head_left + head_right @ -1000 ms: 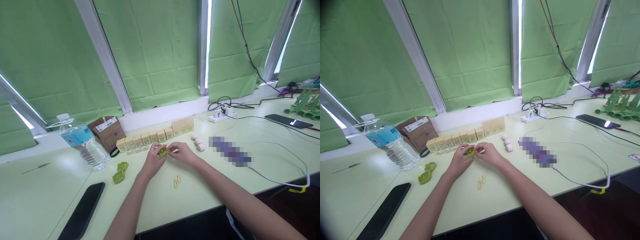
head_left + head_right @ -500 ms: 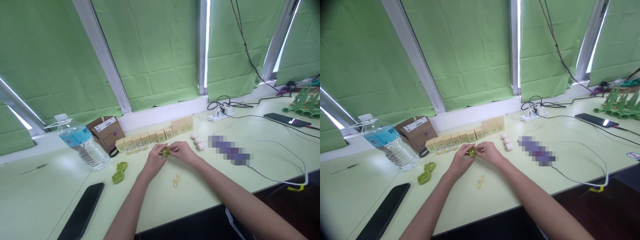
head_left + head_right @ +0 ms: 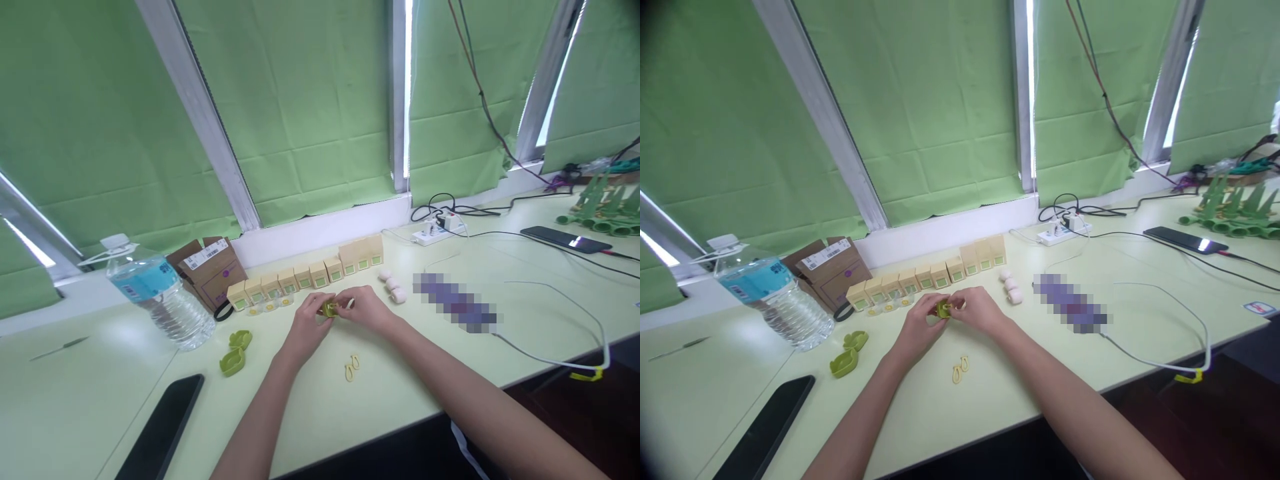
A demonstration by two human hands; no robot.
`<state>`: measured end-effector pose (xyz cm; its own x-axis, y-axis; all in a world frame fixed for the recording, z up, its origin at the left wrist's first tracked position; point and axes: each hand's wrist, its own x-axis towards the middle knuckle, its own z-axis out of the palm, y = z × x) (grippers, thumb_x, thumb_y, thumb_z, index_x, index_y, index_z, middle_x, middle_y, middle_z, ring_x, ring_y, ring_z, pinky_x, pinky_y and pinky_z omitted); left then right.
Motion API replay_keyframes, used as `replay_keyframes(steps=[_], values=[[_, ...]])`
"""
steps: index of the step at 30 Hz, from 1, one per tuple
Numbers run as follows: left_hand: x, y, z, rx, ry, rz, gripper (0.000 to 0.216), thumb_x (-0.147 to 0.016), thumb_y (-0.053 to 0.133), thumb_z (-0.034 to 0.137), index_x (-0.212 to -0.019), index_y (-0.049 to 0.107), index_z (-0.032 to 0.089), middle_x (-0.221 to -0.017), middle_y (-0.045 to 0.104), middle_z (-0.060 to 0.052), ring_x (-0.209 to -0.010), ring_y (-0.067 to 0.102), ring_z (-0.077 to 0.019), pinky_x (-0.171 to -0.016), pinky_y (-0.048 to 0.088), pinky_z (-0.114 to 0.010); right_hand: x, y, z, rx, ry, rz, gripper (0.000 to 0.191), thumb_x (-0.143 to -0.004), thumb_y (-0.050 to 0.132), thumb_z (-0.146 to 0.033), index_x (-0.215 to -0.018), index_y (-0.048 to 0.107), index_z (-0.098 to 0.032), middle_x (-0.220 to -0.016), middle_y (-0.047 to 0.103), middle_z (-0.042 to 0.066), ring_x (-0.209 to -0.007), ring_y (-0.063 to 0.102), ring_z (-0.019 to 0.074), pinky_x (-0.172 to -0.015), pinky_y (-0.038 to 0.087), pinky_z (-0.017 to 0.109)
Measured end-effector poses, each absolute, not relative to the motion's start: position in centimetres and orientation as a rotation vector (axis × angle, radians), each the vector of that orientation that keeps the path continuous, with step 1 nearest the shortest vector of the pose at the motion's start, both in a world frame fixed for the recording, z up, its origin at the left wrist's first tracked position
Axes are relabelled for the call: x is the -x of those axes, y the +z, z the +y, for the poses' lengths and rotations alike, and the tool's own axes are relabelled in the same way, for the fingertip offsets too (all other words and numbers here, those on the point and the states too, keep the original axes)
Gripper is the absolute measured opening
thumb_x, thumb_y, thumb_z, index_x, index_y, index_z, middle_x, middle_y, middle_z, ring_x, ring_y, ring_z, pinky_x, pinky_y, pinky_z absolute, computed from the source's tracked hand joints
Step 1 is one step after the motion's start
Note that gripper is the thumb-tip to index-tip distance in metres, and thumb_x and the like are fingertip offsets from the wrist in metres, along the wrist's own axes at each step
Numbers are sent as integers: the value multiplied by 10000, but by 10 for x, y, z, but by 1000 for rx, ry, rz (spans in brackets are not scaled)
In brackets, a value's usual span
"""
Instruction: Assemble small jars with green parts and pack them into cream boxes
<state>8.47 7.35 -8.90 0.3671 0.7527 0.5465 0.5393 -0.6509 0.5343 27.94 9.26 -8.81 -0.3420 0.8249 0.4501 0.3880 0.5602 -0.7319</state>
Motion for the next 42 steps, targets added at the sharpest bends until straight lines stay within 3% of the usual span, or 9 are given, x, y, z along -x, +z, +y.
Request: replay_keyframes(steps=[8, 21, 31, 42], values=[[-88, -88, 72, -2455, 1186, 1149, 496, -793, 619, 66, -1249, 611, 260, -1182, 660, -69, -1059, 640, -204, -930, 554, -380, -277, -84, 90, 1029, 588, -1973, 142, -777, 648, -194, -724, 779, -185, -669, 716, 8, -641, 610, 131, -647, 429, 221], [-88, -89, 74, -2443, 1228, 1129, 489, -794, 621, 55, -1242, 613, 251, -1186, 664, -68, -1038, 641, -195, -888, 567, -360, -272, -83, 88, 1048, 491, -1949, 186, -763, 613, -152, -629, 740, -181, -591, 672, 3, -545, 506, 103, -564, 331, 212], [-87, -90, 74, -2485, 1222, 1115, 491, -802, 628, 42, -1242, 601, 259, -1195, 651, -67, -1097, 620, -204, -943, 534, -377, -272, -88, 89, 1050, 568, -1892, 167, -773, 641, -192, -729, 799, -224, -667, 730, -1, -601, 573, 121, -618, 394, 223], [-90, -85, 68, -2459, 1209, 1121, 392, -818, 639, 74, -1168, 609, 248, -1148, 652, -66, -1024, 622, -197, -887, 528, -365, -272, -97, 95, 1051, 711, -1846, 115, -794, 711, -279, -810, 823, -258, -745, 768, -10, -655, 629, 145, -641, 428, 241]])
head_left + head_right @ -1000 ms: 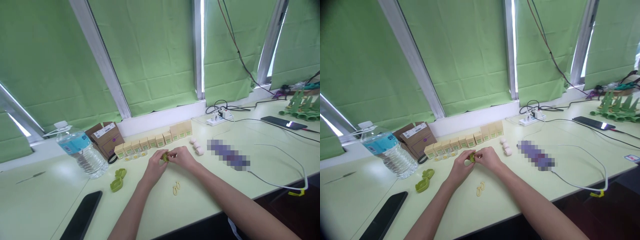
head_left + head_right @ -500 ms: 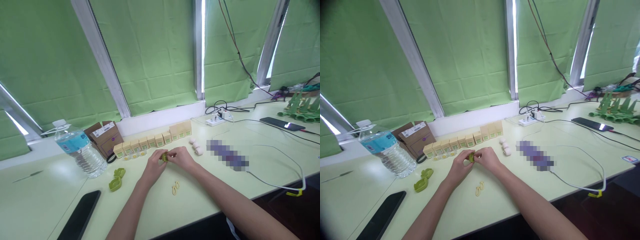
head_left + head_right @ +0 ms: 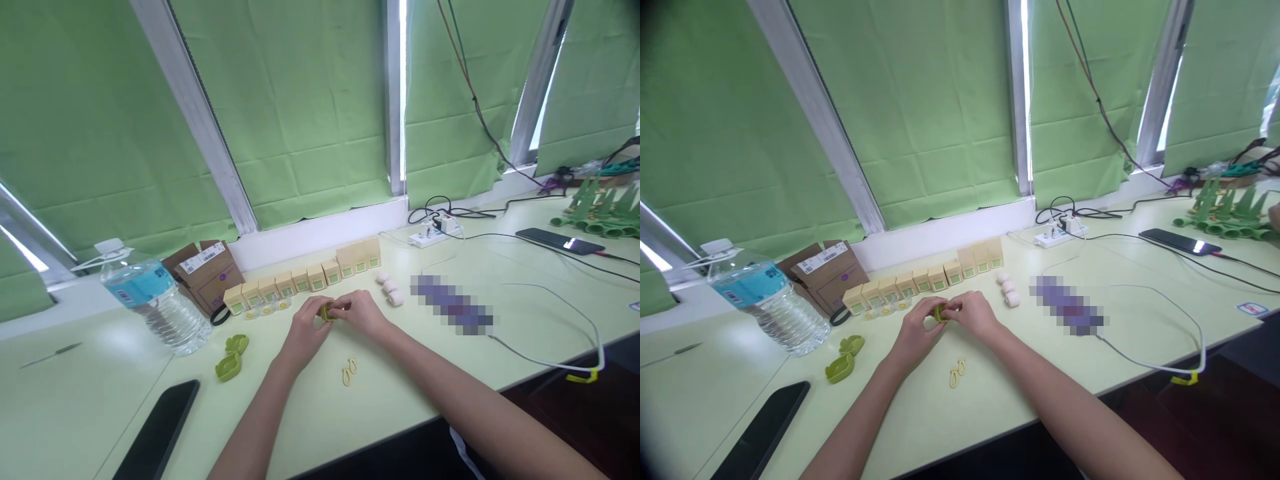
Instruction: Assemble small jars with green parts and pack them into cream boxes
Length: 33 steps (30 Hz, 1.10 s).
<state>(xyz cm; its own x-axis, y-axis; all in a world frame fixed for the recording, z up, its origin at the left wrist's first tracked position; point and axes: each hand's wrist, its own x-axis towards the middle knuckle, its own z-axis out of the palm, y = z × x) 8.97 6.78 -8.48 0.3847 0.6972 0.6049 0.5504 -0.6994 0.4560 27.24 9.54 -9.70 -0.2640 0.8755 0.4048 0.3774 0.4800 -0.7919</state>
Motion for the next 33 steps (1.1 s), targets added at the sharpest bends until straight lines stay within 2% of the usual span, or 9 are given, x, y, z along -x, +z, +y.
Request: replay_keyframes(steps=[11, 20, 25, 33], values=[[-95, -89, 66, -2472, 1196, 1071, 360, -834, 632, 87, -1155, 599, 248, -1104, 653, -47, -957, 619, -173, -844, 535, -335, -272, -100, 94, 1074, 718, -1894, 103, -795, 716, -272, -787, 819, -274, -705, 752, -25, -647, 628, 141, -622, 421, 237], [-89, -90, 74, -2455, 1274, 1125, 391, -821, 631, 73, -1170, 610, 247, -1148, 643, -72, -1010, 622, -195, -825, 556, -344, -278, -87, 92, 1118, 635, -1958, 145, -825, 682, -300, -881, 816, -291, -856, 787, -18, -629, 605, 136, -621, 402, 247], [-90, -88, 70, -2476, 1251, 1109, 426, -803, 626, 42, -1175, 611, 250, -1158, 640, -70, -1070, 613, -201, -899, 540, -363, -274, -86, 87, 1074, 648, -1913, 164, -818, 642, -254, -807, 806, -255, -775, 774, -13, -612, 612, 133, -620, 410, 241], [-93, -86, 67, -2479, 1271, 1095, 397, -820, 621, 66, -1174, 600, 245, -1142, 636, -80, -1012, 623, -200, -863, 547, -364, -269, -84, 84, 1018, 634, -1821, 178, -761, 612, -193, -713, 783, -203, -643, 726, -1, -588, 592, 138, -593, 420, 229]])
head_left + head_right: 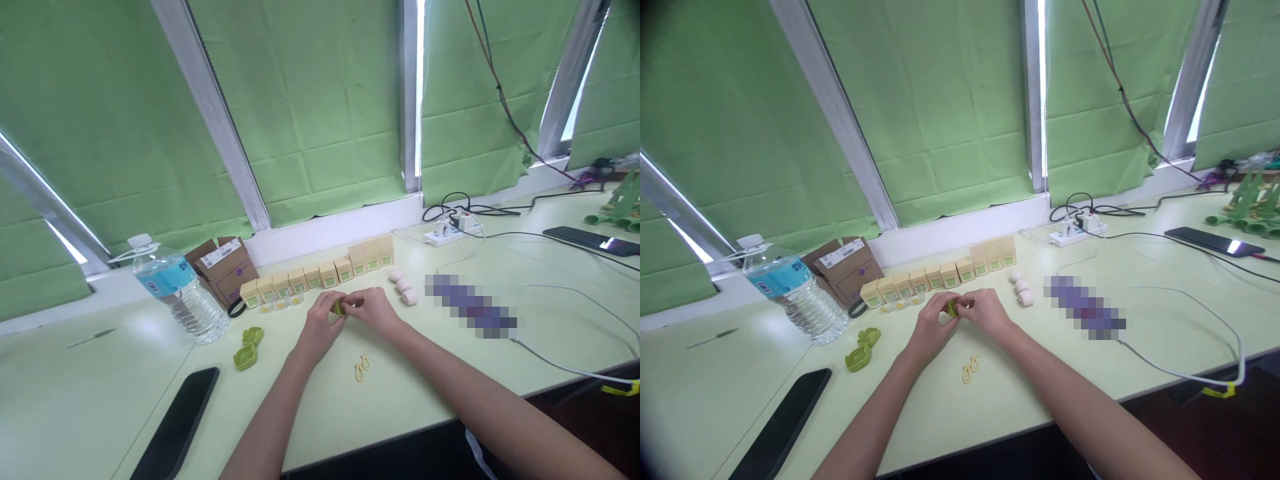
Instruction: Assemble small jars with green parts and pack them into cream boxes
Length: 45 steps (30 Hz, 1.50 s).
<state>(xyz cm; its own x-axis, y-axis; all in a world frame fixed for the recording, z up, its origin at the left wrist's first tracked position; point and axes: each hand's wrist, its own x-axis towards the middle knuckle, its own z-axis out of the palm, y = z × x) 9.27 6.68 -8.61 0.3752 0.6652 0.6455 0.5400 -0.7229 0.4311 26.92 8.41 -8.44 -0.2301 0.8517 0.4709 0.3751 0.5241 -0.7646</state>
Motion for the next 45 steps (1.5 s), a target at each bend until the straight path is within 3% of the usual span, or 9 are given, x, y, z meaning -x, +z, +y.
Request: replay_keyframes(steps=[6, 10, 17, 23, 29, 39, 45], values=[[-93, -90, 66, -2549, 1264, 1071, 422, -827, 599, 45, -1197, 587, 249, -1175, 629, -78, -1109, 614, -210, -961, 527, -388, -268, -88, 86, 998, 635, -1878, 214, -738, 576, -168, -554, 685, -161, -518, 595, -24, -517, 471, 97, -531, 324, 222], [-94, -91, 65, -2574, 1261, 1075, 449, -830, 614, 51, -1230, 572, 251, -1210, 620, -84, -1149, 607, -218, -996, 516, -405, -269, -89, 86, 1004, 652, -1874, 234, -750, 556, -159, -554, 684, -162, -518, 588, -27, -523, 488, 101, -547, 334, 224], [-93, -93, 72, -2423, 1273, 1148, 403, -842, 650, 99, -1208, 587, 256, -1206, 643, -73, -1066, 627, -212, -891, 547, -377, -273, -86, 87, 999, 736, -1865, 173, -833, 635, -274, -781, 793, -227, -691, 731, -7, -639, 628, 156, -649, 448, 251], [-85, -90, 77, -2290, 1393, 1187, 353, -821, 660, 115, -1149, 620, 240, -1168, 622, -76, -1056, 617, -205, -829, 577, -347, -279, -82, 91, 1071, 652, -1785, 160, -852, 660, -269, -939, 788, -227, -887, 788, 30, -757, 702, 184, -751, 527, 293], [-86, -86, 73, -2175, 1382, 1124, 349, -847, 650, 145, -1178, 631, 255, -1170, 597, -72, -1061, 627, -189, -938, 574, -394, -278, -82, 90, 1113, 713, -1849, 436, -845, 691, -363, -1259, 669, -228, -1052, 768, 55, -861, 721, 196, -810, 541, 313], [-91, -87, 67, -2017, 1222, 1120, 324, -919, 590, 245, -1243, 607, 246, -1246, 638, -91, -1014, 680, -189, -947, 564, -403, -278, -83, 89, 1088, 695, -1881, 246, -831, 683, -320, -1061, 722, -243, -850, 744, 9, -780, 691, 175, -723, 495, 280], [-88, -94, 75, -2008, 1155, 1205, 339, -915, 585, 267, -1254, 589, 247, -1094, 701, -64, -909, 692, -182, -844, 572, -357, -276, -83, 89, 1103, 686, -1872, 193, -806, 700, -313, -982, 709, -234, -836, 742, 8, -753, 680, 169, -701, 484, 274]])
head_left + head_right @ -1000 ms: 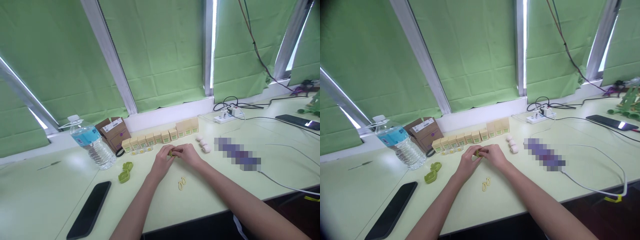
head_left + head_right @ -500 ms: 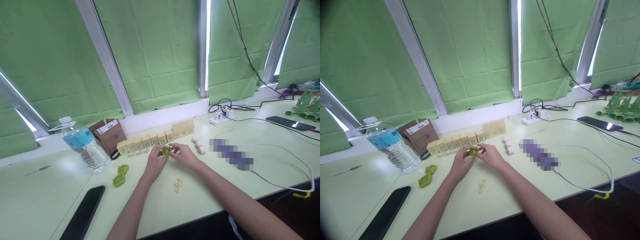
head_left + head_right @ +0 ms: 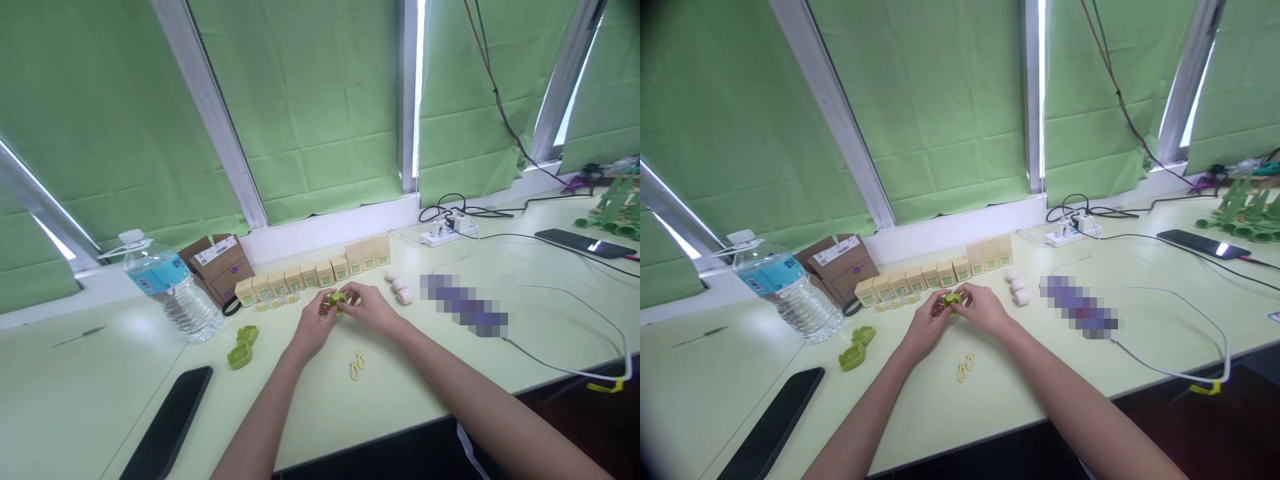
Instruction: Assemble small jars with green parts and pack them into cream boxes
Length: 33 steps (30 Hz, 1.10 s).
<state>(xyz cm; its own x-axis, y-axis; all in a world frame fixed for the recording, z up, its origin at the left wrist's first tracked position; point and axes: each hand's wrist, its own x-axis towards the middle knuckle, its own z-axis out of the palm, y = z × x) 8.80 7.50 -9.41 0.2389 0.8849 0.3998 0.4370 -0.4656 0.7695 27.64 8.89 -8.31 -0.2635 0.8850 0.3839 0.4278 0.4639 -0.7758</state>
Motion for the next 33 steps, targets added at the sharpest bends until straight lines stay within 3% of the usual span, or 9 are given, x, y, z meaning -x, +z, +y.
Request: replay_keyframes(steps=[7, 33], values=[[-88, -90, 72, -2047, 1157, 1253, 263, -918, 545, 266, -1166, 626, 235, -932, 703, -23, -823, 671, -165, -808, 554, -325, -276, -82, 87, 1120, 725, -1880, 171, -809, 696, -327, -951, 705, -232, -824, 746, 7, -748, 680, 168, -678, 475, 265], [-90, -84, 68, -2164, 1115, 1271, 285, -914, 536, 244, -1168, 664, 220, -880, 693, -21, -754, 601, -144, -757, 492, -278, -274, -87, 89, 1090, 716, -1930, 129, -794, 621, -214, -906, 683, -219, -784, 730, -5, -719, 640, 154, -680, 463, 255]])
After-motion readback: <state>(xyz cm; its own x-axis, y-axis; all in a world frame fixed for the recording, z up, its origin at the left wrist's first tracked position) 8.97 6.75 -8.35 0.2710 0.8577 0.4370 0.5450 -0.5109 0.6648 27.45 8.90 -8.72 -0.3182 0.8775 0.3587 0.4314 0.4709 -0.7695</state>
